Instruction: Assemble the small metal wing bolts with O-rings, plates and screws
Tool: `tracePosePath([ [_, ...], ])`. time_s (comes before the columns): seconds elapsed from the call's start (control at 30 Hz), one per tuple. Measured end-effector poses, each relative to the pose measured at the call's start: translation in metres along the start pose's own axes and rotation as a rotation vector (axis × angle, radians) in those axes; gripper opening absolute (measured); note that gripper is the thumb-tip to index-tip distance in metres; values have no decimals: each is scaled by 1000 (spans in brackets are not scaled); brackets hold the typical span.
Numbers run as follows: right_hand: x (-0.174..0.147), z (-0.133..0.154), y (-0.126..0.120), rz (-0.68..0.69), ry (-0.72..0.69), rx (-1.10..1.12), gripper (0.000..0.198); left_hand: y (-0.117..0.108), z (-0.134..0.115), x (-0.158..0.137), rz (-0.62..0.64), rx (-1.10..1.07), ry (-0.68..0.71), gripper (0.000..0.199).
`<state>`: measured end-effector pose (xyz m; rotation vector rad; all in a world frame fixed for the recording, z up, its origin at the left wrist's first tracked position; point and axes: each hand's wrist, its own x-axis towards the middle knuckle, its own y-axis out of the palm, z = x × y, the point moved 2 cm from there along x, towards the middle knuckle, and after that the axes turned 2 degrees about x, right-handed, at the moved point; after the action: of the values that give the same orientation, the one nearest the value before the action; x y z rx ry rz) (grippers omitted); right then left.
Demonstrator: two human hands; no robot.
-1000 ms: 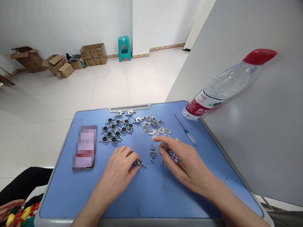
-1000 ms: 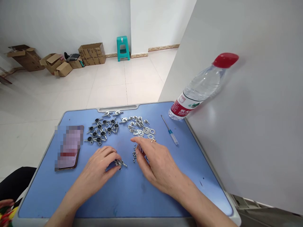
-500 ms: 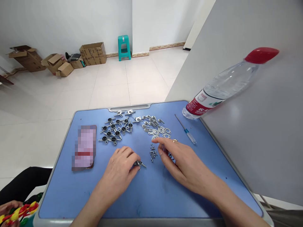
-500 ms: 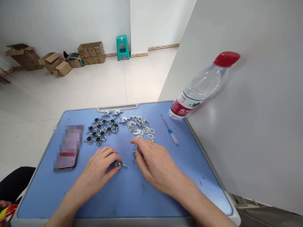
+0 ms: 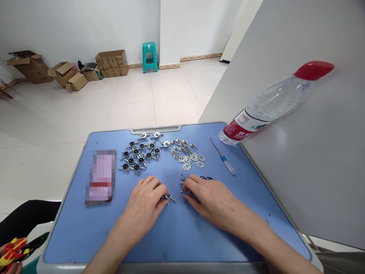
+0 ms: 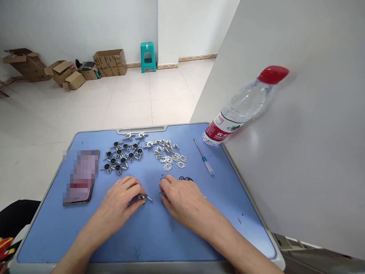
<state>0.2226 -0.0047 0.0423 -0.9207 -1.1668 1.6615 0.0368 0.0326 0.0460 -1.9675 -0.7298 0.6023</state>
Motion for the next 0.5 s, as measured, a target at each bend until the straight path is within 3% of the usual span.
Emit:
tracePosePath([
  [0.23,6,7,3,83,83,-67,4,1,1,0,-4,7,1,8],
  [0.5,3,5,10,62,43,-97,16,2,2,1,-2,1,2,8],
])
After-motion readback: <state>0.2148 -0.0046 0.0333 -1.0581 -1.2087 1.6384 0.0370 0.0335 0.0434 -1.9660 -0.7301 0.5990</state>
